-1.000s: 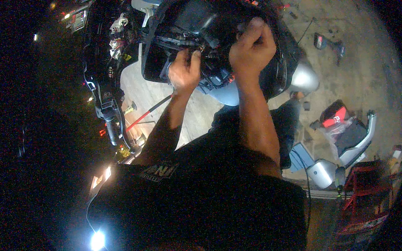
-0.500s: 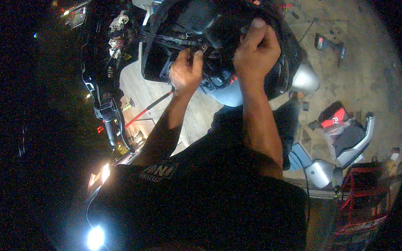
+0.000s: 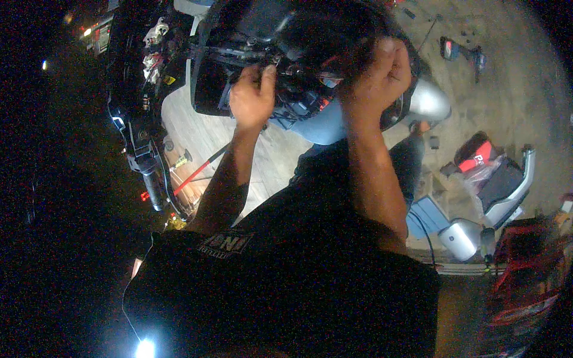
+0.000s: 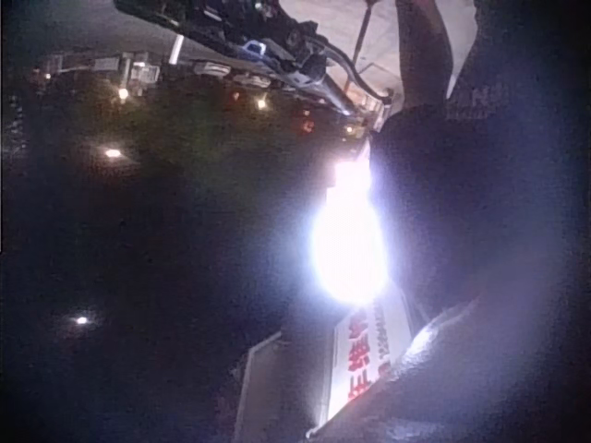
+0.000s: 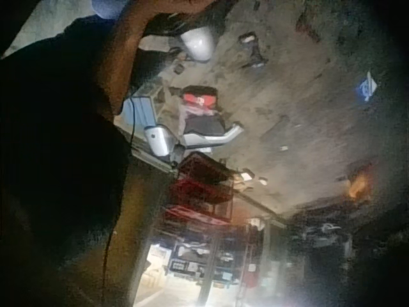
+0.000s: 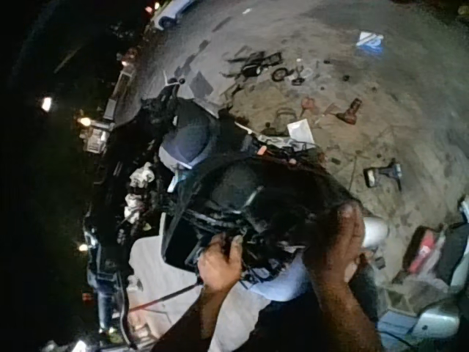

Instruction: The person works on the exposed electronics of a scooter, using a wrench to tighten bolts on a black component and adjusting wiring connections. They repeatedly reach for tools and manipulate the internal parts of the scooter's front assembly.

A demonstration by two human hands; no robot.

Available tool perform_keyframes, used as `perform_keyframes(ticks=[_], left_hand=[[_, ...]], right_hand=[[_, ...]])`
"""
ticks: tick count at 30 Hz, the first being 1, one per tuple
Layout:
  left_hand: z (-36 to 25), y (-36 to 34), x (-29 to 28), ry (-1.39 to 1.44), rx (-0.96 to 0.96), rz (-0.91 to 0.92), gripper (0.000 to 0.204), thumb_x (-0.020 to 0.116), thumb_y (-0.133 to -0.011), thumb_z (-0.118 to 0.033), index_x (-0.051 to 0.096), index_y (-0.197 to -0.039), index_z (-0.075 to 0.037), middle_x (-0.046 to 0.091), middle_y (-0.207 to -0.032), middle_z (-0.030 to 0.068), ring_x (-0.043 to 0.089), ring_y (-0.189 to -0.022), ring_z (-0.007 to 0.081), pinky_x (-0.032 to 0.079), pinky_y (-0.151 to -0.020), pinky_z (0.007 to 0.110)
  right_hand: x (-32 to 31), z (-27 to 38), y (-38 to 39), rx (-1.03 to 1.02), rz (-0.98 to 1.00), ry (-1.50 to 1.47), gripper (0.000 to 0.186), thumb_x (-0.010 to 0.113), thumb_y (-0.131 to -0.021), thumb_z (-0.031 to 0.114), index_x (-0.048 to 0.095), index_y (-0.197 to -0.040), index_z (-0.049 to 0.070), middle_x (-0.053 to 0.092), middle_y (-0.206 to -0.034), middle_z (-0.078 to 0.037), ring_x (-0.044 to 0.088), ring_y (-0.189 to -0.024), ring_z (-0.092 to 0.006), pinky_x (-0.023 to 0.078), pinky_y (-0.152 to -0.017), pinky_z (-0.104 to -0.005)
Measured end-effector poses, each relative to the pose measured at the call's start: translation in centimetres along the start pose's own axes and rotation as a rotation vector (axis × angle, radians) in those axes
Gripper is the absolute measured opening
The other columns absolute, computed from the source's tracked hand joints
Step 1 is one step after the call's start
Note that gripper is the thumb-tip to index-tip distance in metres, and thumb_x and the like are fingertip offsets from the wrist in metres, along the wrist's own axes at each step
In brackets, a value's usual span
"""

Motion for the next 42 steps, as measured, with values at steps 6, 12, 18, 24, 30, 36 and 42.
perform_keyframes(ticks=[6,12,18,24,30,36,42], left_hand=[[-0.3,-0.2,0.0,0.074,0.029,-0.004,0.041,0.060,-0.086,-0.042,0.064,-0.090,-0.001,0.066,-0.076,0.0183,0.066,-0.071,0.0366,0.051,-0.064,0.043],[-0.9,0.0,-0.2,0.147,0.042,0.004,0.034,0.062,-0.087,-0.034,0.064,-0.090,0.000,0.065,-0.072,0.0160,0.065,-0.066,0.0323,0.049,-0.061,0.039],[0.2,0.0,0.6,0.342,-0.068,0.158,0.033,0.057,-0.093,-0.029,0.064,-0.097,0.003,0.064,-0.073,0.0095,0.057,-0.065,0.0140,0.048,-0.062,0.029],[-0.5,-0.1,0.4,0.404,0.038,0.160,0.032,0.056,-0.094,-0.025,0.062,-0.097,0.006,0.065,-0.077,0.0096,0.057,-0.071,0.0120,0.047,-0.064,0.027],[-0.2,0.1,0.5,0.447,0.003,0.140,0.029,0.059,-0.093,-0.019,0.058,-0.099,0.010,0.064,-0.081,0.0098,0.057,-0.074,0.0095,0.047,-0.065,0.023],[0.2,0.0,0.8,0.385,0.000,0.154,0.030,0.058,-0.093,-0.018,0.058,-0.101,0.011,0.065,-0.083,0.0111,0.059,-0.074,0.0124,0.048,-0.066,0.024],[0.3,-0.1,0.5,0.493,0.046,0.129,0.032,0.056,-0.094,-0.021,0.059,-0.101,0.010,0.062,-0.074,0.0071,0.055,-0.063,0.0098,0.046,-0.057,0.024]], right_hand=[[0.2,-1.6,0.5,0.016,-0.056,-0.156,0.039,0.053,-0.093,0.039,0.049,-0.073,0.006,0.047,-0.059,-0.001,0.044,-0.048,-0.0086,0.034,-0.042,-0.0224],[0.4,-1.2,1.9,-0.057,-0.036,-0.139,0.034,0.053,-0.094,0.033,0.049,-0.077,0.004,0.047,-0.059,-0.001,0.043,-0.048,-0.0084,0.035,-0.043,-0.0229],[0.2,-2.8,2.5,0.016,-0.062,-0.367,0.022,0.054,-0.093,0.018,0.057,-0.081,0.001,0.057,-0.070,-0.002,0.050,-0.063,-0.0074,0.042,-0.057,-0.0227],[0.8,-4.4,2.6,0.104,-0.058,-0.534,0.024,0.055,-0.093,0.022,0.057,-0.080,0.002,0.056,-0.066,0.000,0.050,-0.060,-0.0063,0.042,-0.054,-0.0224],[-0.4,-5.1,2.8,0.216,-0.183,-0.528,0.027,0.053,-0.094,0.026,0.046,-0.077,0.006,0.040,-0.055,-0.003,0.037,-0.042,-0.0117,0.032,-0.038,-0.0258],[-0.7,-5.2,5.1,0.344,-0.147,-0.535,0.030,0.053,-0.094,0.029,0.045,-0.077,0.006,0.041,-0.057,-0.004,0.035,-0.042,-0.0104,0.031,-0.038,-0.0253],[-0.5,-4.8,7.1,0.330,-0.047,-0.710,0.025,0.055,-0.092,0.027,0.049,-0.081,0.006,0.050,-0.063,-0.004,0.043,-0.045,-0.0105,0.035,-0.039,-0.0249]])
Point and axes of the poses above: each hand's wrist, its own y-axis away from the middle knuckle, its own x-axis out of the palm, z = x × y, the point moved 10 cm from there along -y, towards the middle knuckle
